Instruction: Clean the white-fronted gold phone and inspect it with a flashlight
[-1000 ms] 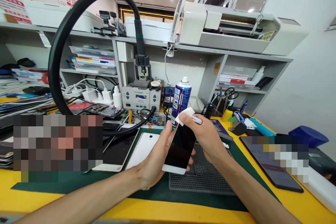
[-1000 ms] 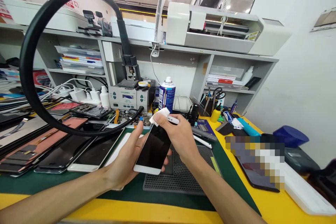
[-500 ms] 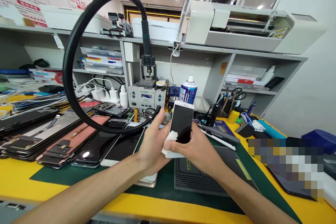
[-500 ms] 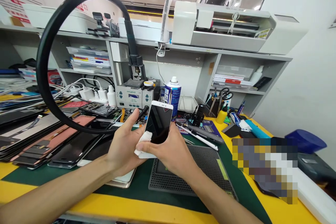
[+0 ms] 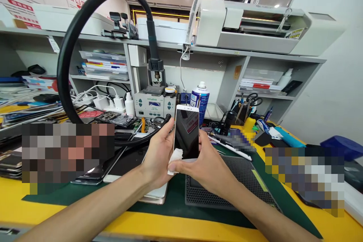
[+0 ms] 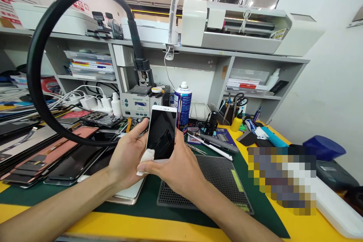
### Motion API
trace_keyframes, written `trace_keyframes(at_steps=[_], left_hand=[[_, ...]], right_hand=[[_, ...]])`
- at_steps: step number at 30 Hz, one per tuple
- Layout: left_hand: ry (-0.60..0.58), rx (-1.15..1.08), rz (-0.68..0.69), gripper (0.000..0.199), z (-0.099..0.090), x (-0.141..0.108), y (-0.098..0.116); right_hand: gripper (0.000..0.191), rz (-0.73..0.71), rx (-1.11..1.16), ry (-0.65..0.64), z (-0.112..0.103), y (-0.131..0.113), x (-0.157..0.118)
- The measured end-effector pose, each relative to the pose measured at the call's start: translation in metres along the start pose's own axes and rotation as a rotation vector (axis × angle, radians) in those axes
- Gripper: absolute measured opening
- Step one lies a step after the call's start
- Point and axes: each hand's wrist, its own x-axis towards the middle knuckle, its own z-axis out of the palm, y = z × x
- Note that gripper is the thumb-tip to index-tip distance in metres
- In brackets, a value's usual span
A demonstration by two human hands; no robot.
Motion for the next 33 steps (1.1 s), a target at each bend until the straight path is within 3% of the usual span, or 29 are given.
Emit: trace_keyframes(at_steps=[4, 7, 11, 20, 26, 33], left_hand=[[0.044, -0.011, 0.000, 0.053, 0.004, 0.001, 0.001], [0.082, -0.013, 0.004, 0.053, 0.003, 0.003, 0.001], [0.046, -0.013, 0.020, 0.052, 0.000, 0.005, 0.002], [0.072, 0.013, 0.045, 0.049, -0.006, 0.007, 0.003], [0.065, 0.056, 0.101, 0.048, -0.008, 0.010, -0.001], [0.065, 0.130, 0.133, 0.046, -0.006, 0.008, -0.006]], right_hand=[[0.082, -0.014, 0.081, -0.051, -0.004, -0.002, 0.001], [0.059, -0.003, 0.188, -0.158, -0.010, -0.001, 0.004], [0.036, -0.034, 0.229, -0.259, -0.024, -0.002, 0.008], [0.029, -0.038, 0.261, -0.431, -0.043, -0.011, 0.007], [0.024, -0.116, 0.191, -0.349, -0.042, -0.009, 0.009], [0.044, -0.145, 0.259, -0.218, -0.046, -0.007, 0.015]])
